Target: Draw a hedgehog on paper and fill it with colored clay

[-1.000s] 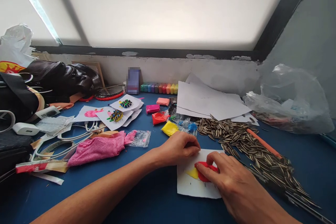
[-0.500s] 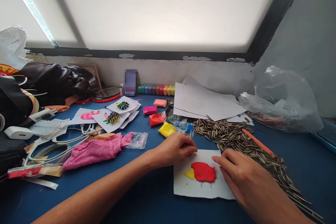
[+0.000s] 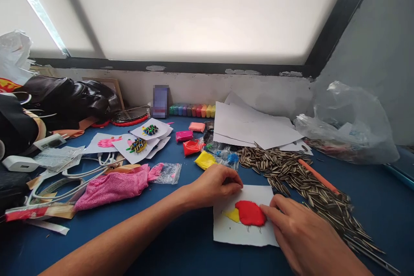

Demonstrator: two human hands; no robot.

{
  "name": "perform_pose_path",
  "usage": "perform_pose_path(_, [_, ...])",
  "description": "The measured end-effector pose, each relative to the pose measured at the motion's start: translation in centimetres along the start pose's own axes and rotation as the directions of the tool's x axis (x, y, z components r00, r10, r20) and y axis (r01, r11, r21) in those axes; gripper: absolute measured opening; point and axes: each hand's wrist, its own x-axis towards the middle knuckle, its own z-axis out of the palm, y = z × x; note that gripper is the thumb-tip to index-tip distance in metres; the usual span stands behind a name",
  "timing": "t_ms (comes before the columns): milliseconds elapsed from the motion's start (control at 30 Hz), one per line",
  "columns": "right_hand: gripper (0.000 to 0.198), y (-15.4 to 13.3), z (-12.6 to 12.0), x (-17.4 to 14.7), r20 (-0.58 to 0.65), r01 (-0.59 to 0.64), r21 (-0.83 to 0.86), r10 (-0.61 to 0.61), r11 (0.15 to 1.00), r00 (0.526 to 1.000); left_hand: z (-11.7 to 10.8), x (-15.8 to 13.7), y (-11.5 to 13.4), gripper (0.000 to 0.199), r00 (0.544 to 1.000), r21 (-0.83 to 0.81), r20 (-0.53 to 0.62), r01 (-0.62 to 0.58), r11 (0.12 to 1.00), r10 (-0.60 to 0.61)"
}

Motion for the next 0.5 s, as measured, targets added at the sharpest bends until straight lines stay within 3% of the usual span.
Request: perform_pose_path(500, [0.034, 0.35, -0.01, -0.12, 0.027, -0.051, 0.042, 0.050, 0.998, 0.998, -0.18, -0.19, 0.06, 0.021, 0.999, 0.017, 0.024, -0.032, 0.999, 0.031])
